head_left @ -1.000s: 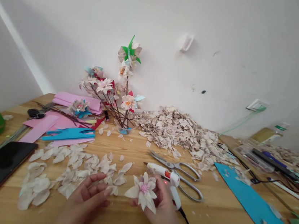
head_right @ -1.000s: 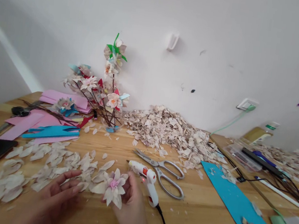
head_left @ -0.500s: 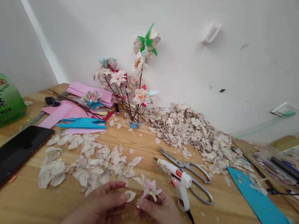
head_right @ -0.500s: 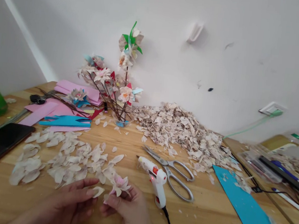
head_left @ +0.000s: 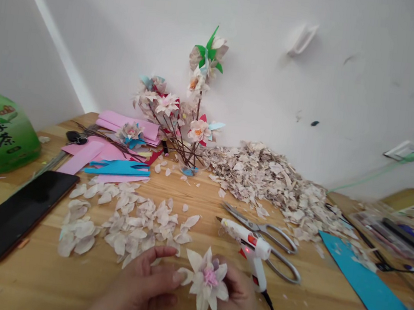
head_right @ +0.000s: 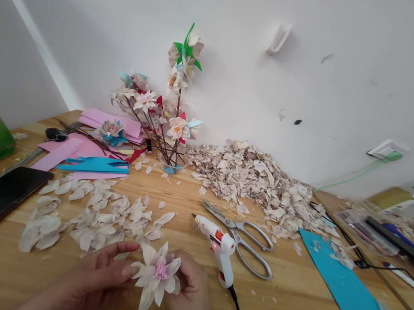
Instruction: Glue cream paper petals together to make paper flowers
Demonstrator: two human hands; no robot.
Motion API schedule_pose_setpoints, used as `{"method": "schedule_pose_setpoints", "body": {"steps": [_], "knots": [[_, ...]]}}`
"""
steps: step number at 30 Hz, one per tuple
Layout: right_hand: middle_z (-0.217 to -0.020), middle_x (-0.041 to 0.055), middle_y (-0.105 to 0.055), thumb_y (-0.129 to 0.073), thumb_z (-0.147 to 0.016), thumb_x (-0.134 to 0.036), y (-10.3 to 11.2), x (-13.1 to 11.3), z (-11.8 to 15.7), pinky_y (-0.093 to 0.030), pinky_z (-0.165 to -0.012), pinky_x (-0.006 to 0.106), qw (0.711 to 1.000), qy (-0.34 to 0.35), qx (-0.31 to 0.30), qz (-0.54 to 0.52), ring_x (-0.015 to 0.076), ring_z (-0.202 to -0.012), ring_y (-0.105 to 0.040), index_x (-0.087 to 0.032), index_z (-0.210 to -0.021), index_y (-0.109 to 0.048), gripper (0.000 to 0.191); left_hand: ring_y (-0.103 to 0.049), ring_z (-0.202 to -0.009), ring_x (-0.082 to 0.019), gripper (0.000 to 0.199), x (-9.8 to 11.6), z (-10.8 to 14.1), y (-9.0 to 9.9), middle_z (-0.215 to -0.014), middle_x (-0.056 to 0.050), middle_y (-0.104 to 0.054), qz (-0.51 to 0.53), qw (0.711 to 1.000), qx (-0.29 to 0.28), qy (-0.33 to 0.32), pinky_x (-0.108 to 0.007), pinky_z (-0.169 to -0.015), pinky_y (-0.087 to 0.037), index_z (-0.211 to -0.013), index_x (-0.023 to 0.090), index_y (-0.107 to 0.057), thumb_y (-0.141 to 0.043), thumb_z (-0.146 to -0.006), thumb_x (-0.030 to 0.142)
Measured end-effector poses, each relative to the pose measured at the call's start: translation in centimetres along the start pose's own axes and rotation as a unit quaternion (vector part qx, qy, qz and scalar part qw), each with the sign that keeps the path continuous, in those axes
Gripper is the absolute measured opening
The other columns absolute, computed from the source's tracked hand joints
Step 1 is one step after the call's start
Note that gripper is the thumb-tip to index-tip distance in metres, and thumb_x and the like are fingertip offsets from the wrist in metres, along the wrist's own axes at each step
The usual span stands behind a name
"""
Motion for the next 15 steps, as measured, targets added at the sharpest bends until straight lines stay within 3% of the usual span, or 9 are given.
{"method": "schedule_pose_setpoints", "body": {"steps": [6,15], "knots": [[-0.061,-0.0033,-0.060,-0.056,-0.072,-0.013,-0.1,-1.1,0.0,-0.040,-0.050,0.021,0.991,0.114,-0.024,0.059,0.0129,-0.054,-0.054,-0.023,-0.060,-0.056,0.016,-0.062,-0.054,-0.013,0.053,0.3,0.2,-0.2,-0.059,-0.004,-0.072,-0.025,0.999,-0.020,-0.030,-0.024,-0.053,-0.044,-0.084,0.017,-0.055,-0.086,-0.041,0.023],[-0.064,-0.0023,-0.063,-0.057,-0.077,-0.014,0.0,-1.3,0.3,-0.041,-0.050,0.020,0.977,0.190,-0.037,0.092,0.0128,-0.056,-0.056,-0.023,-0.065,-0.055,0.016,-0.060,-0.050,-0.013,0.053,0.2,0.2,0.0,-0.055,0.001,-0.069,-0.038,0.998,-0.046,-0.024,-0.026,-0.055,-0.043,-0.085,0.019,-0.055,-0.086,-0.042,0.024]]}}
Point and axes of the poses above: each hand's wrist, its own z-axis away from the middle knuckle, its own y-axis out of the back of the hand, x = y × z, the point moved 4 cm from there along -z, towards the middle knuckle
